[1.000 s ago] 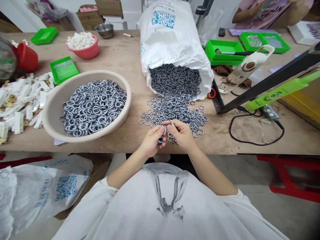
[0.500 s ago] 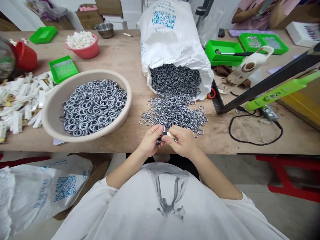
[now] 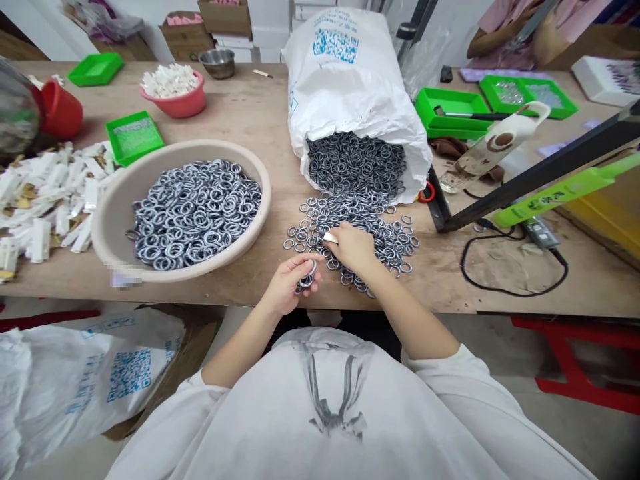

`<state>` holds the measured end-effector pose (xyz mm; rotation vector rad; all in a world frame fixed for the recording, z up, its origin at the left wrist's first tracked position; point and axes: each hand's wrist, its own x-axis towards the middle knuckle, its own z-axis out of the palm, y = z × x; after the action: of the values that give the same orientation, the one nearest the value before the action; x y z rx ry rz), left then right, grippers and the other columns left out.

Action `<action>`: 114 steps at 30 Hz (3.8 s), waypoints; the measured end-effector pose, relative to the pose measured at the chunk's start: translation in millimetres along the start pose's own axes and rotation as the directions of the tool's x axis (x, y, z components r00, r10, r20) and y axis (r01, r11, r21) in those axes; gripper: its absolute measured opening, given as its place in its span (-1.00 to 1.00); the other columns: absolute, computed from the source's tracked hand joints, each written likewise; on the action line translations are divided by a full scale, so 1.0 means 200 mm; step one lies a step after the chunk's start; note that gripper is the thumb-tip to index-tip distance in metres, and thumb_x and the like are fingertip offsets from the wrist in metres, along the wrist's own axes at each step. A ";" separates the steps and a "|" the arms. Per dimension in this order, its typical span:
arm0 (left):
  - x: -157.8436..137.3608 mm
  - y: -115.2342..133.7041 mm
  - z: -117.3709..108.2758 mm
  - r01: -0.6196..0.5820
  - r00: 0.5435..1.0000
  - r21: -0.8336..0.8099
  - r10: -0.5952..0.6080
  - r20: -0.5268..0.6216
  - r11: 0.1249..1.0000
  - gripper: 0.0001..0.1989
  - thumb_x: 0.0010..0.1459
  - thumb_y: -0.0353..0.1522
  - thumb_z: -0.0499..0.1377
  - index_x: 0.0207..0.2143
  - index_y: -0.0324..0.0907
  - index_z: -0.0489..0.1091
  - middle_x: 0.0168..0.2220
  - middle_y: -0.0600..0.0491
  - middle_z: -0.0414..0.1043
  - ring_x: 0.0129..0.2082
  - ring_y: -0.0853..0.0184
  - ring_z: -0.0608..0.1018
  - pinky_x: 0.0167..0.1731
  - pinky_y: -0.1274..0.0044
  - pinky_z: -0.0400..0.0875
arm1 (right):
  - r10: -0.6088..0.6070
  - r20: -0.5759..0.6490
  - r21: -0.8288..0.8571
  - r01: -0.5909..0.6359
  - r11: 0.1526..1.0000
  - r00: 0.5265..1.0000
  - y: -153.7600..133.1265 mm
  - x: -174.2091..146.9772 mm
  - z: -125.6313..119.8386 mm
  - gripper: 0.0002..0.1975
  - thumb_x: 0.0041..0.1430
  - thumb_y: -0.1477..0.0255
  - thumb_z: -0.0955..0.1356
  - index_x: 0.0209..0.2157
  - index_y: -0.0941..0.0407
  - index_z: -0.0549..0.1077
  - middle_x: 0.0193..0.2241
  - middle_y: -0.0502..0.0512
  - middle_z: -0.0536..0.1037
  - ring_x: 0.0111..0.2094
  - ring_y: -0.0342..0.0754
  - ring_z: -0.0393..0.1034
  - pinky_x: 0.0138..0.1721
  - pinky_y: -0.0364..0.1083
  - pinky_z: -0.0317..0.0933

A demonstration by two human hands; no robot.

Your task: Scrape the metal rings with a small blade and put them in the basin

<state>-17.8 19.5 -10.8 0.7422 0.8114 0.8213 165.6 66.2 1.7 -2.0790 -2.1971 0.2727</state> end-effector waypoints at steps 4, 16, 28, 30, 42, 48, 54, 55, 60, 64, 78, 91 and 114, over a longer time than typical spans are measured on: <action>0.02 0.00 -0.04 0.023 0.997 -0.083 -0.029 -0.072 0.996 -0.68 -0.03 -0.22 0.33 -0.27 -0.21 0.42 -0.49 0.11 0.45 -0.63 0.47 0.47 -0.75 0.69 0.14 | 0.059 -0.009 -0.008 -0.059 0.998 0.998 -0.01 0.04 0.01 -0.71 0.35 0.32 0.22 -0.19 0.12 0.54 -0.14 0.27 0.51 -0.25 0.07 0.45 -0.30 -0.06 0.12; 0.13 -0.04 0.11 -0.088 0.996 0.245 0.078 0.049 0.966 -0.49 -0.03 0.06 0.30 -0.43 -0.23 0.35 -0.58 0.17 0.32 -0.69 0.56 0.34 -0.72 0.68 0.11 | -0.194 0.123 0.784 0.024 0.620 0.973 0.06 -0.20 -0.07 -0.66 0.29 0.17 0.23 -0.45 0.10 0.40 -0.49 -0.01 0.51 -0.46 -0.11 0.32 -0.42 -0.15 0.15; 0.10 -0.06 0.23 0.086 0.996 0.042 -0.086 -0.004 0.995 -0.56 -0.07 -0.04 0.33 -0.48 -0.21 0.30 -0.65 0.17 0.28 -0.75 0.53 0.28 -0.76 0.67 0.06 | -0.005 -0.062 0.941 0.060 0.333 0.998 0.01 -0.29 -0.01 -0.64 0.06 0.13 0.47 -0.21 0.05 0.41 -0.43 -0.04 0.52 -0.56 -0.11 0.42 -0.47 -0.10 0.29; 0.09 -0.04 0.24 0.108 0.994 0.019 -0.108 0.021 0.994 -0.55 -0.07 -0.04 0.34 -0.52 -0.21 0.29 -0.66 0.16 0.27 -0.74 0.54 0.27 -0.76 0.67 0.06 | -0.016 -0.065 0.928 0.067 0.366 0.998 0.02 -0.30 -0.02 -0.67 0.12 0.12 0.43 -0.21 0.05 0.42 -0.45 -0.04 0.52 -0.55 -0.10 0.41 -0.45 -0.10 0.28; 0.06 -0.01 0.24 0.059 0.998 -0.067 -0.060 -0.021 0.996 -0.65 -0.05 -0.16 0.31 -0.55 -0.20 0.26 -0.67 0.20 0.22 -0.76 0.55 0.25 -0.78 0.67 0.07 | -0.222 -0.347 0.355 0.347 0.868 0.911 0.03 -0.38 -0.04 -0.54 0.36 0.12 0.18 -0.51 0.10 0.38 -0.53 0.03 0.45 -0.47 -0.12 0.29 -0.44 -0.11 -0.03; 0.05 0.00 0.24 0.076 0.997 -0.071 -0.076 0.004 0.995 -0.62 -0.06 -0.14 0.33 -0.55 -0.20 0.26 -0.67 0.21 0.21 -0.75 0.57 0.23 -0.78 0.68 0.08 | -0.240 -0.361 0.356 0.371 0.858 0.901 0.02 -0.39 -0.04 -0.54 0.36 0.13 0.18 -0.51 0.10 0.37 -0.55 0.02 0.43 -0.49 -0.13 0.26 -0.43 -0.12 -0.03; 0.04 -0.01 0.22 0.062 0.998 -0.080 -0.061 0.015 0.995 -0.63 -0.06 -0.14 0.33 -0.52 -0.20 0.27 -0.65 0.21 0.21 -0.73 0.57 0.23 -0.77 0.68 0.09 | -0.224 -0.295 0.393 0.331 0.858 0.929 -0.01 -0.40 -0.07 -0.54 0.35 0.11 0.17 -0.52 0.09 0.38 -0.55 0.04 0.43 -0.49 -0.12 0.26 -0.42 -0.11 -0.02; 0.04 -0.01 0.22 0.060 0.998 -0.076 -0.059 0.020 0.995 -0.64 -0.06 -0.14 0.33 -0.52 -0.20 0.28 -0.65 0.21 0.21 -0.72 0.57 0.23 -0.76 0.68 0.10 | -0.221 -0.278 0.400 0.321 0.858 0.935 -0.01 -0.41 -0.07 -0.53 0.34 0.11 0.17 -0.53 0.08 0.37 -0.55 0.04 0.43 -0.49 -0.12 0.25 -0.42 -0.11 -0.03; 0.04 -0.02 0.21 0.058 0.998 -0.068 -0.057 0.020 0.996 -0.67 -0.05 -0.18 0.31 -0.54 -0.20 0.28 -0.66 0.20 0.21 -0.72 0.56 0.23 -0.76 0.68 0.10 | -0.158 -0.240 0.438 0.252 0.863 0.958 0.00 -0.38 -0.04 -0.52 0.34 0.10 0.18 -0.55 0.08 0.34 -0.56 0.03 0.43 -0.50 -0.12 0.24 -0.43 -0.12 -0.05; 0.00 -0.04 0.17 0.131 0.986 -0.007 -0.129 0.105 0.991 -0.65 -0.02 -0.17 0.29 -0.58 -0.21 0.26 -0.67 0.17 0.24 -0.74 0.56 0.25 -0.75 0.67 0.05 | 0.153 -0.207 0.421 -0.053 0.906 0.966 0.07 -0.26 0.00 -0.49 0.34 0.06 0.17 -0.59 0.07 0.32 -0.65 -0.02 0.35 -0.55 -0.10 0.20 -0.46 -0.12 -0.09; -0.09 0.01 -0.17 -0.013 0.969 -0.125 -0.018 -0.245 0.992 -0.79 -0.12 -0.30 0.20 -0.39 -0.22 0.38 -0.54 0.15 0.37 -0.70 0.49 0.37 -0.77 0.66 0.09 | -0.150 0.084 0.044 0.147 0.988 0.985 -0.32 0.09 0.12 -0.75 0.33 0.40 0.24 -0.13 0.17 0.51 -0.05 0.35 0.52 -0.15 0.13 0.49 -0.24 -0.02 0.24; 0.06 -0.04 0.10 -0.170 0.978 0.134 0.184 -0.096 0.976 -0.52 -0.03 0.04 0.32 -0.41 -0.17 0.32 -0.60 0.21 0.30 -0.69 0.54 0.34 -0.71 0.67 0.11 | -0.012 0.043 0.991 -0.041 0.128 0.999 -0.16 -0.26 0.04 -0.51 0.08 -0.11 0.34 -0.37 0.05 0.29 -0.58 -0.12 0.28 -0.61 -0.19 0.06 -0.57 -0.16 0.01; -0.08 0.01 0.06 0.026 0.969 -0.098 0.000 0.249 0.995 -0.60 0.06 -0.12 0.31 -0.53 -0.22 0.27 -0.66 0.17 0.22 -0.75 0.54 0.29 -0.72 0.65 0.09 | -0.040 -0.124 0.471 0.094 0.877 0.992 -0.03 -0.19 0.01 -0.49 0.38 0.06 0.14 -0.52 0.07 0.36 -0.57 -0.01 0.43 -0.49 -0.09 0.30 -0.43 -0.12 -0.02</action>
<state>-15.0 3.4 2.9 0.7321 0.5456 0.7345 161.3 28.0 3.6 -1.7006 -1.8877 0.6083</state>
